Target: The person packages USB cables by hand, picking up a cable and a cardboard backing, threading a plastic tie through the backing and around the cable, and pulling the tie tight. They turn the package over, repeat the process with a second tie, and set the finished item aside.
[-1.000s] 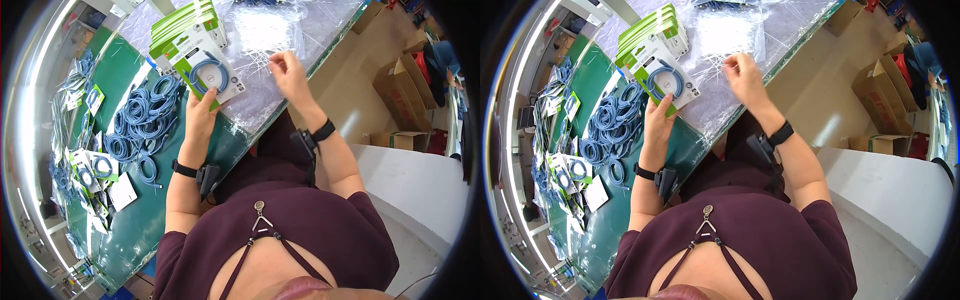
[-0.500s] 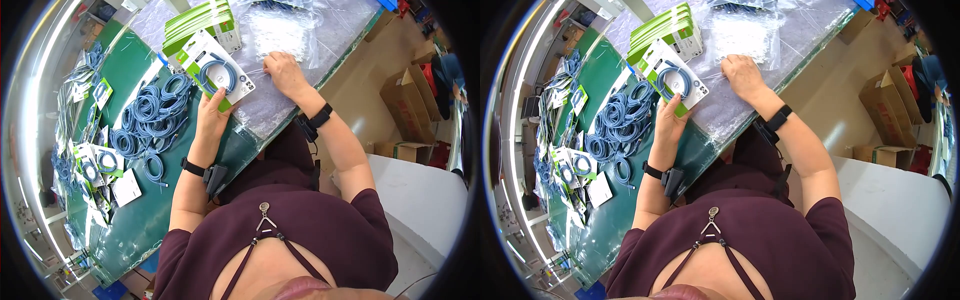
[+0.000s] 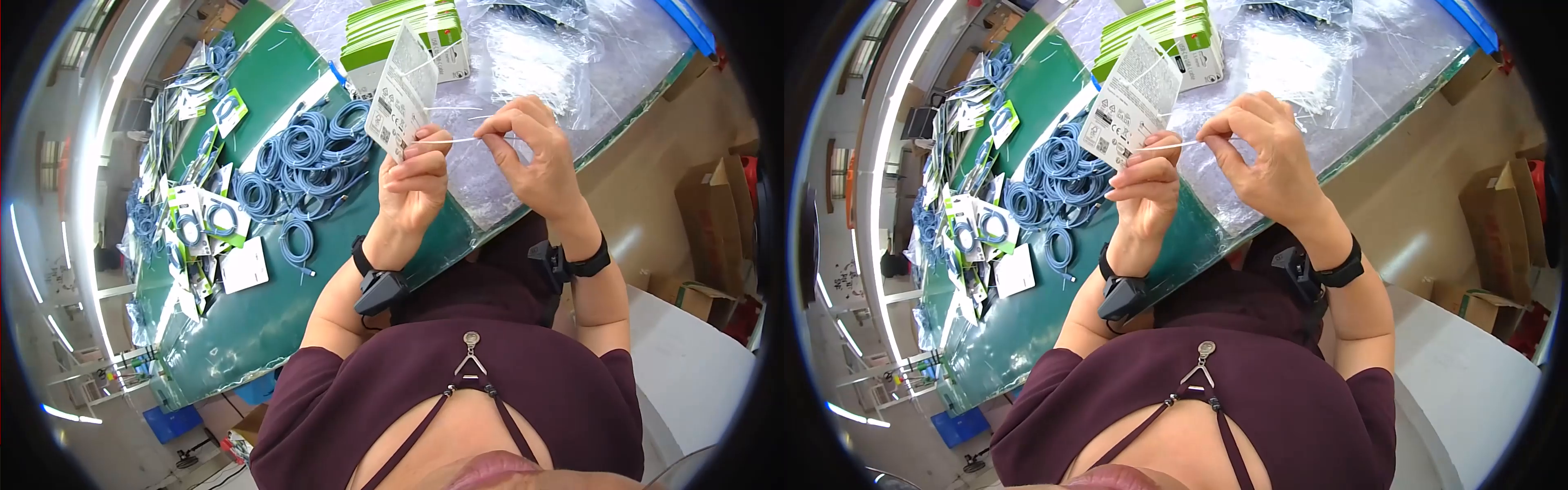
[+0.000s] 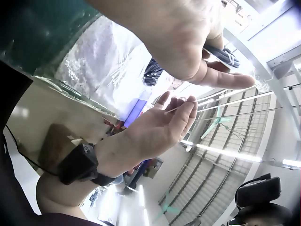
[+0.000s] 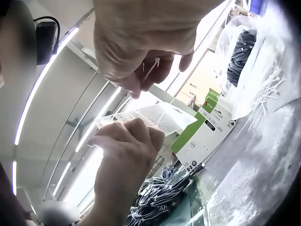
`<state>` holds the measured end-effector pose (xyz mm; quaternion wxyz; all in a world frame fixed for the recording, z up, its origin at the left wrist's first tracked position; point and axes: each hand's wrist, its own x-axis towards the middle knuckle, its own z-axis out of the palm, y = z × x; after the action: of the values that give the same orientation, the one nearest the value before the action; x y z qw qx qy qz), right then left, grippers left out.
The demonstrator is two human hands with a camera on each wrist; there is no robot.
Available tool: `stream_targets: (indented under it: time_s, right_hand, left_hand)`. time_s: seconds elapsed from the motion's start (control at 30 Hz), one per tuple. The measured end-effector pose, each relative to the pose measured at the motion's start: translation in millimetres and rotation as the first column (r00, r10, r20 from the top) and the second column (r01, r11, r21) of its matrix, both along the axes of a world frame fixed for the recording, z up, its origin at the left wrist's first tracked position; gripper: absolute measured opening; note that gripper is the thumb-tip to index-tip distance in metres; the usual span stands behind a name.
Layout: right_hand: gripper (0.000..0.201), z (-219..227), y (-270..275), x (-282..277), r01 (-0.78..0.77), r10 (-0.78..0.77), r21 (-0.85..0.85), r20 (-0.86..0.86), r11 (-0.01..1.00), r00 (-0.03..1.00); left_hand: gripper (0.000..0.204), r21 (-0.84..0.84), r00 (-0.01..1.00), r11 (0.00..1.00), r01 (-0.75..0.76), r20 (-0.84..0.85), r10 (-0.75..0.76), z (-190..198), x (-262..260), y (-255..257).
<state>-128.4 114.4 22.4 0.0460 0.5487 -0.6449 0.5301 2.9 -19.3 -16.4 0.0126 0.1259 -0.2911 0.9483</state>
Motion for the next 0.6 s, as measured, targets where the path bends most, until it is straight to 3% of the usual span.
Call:
stream_targets:
  time_s: [0.6]
  right_hand:
    - [0.008,-11,-6,-5,0.012,-0.014,-0.029,-0.053,0.999,0.999]
  left_hand:
    - [0.012,-0.061,0.999,0.998,-0.022,-0.03,0.02,3,3,9]
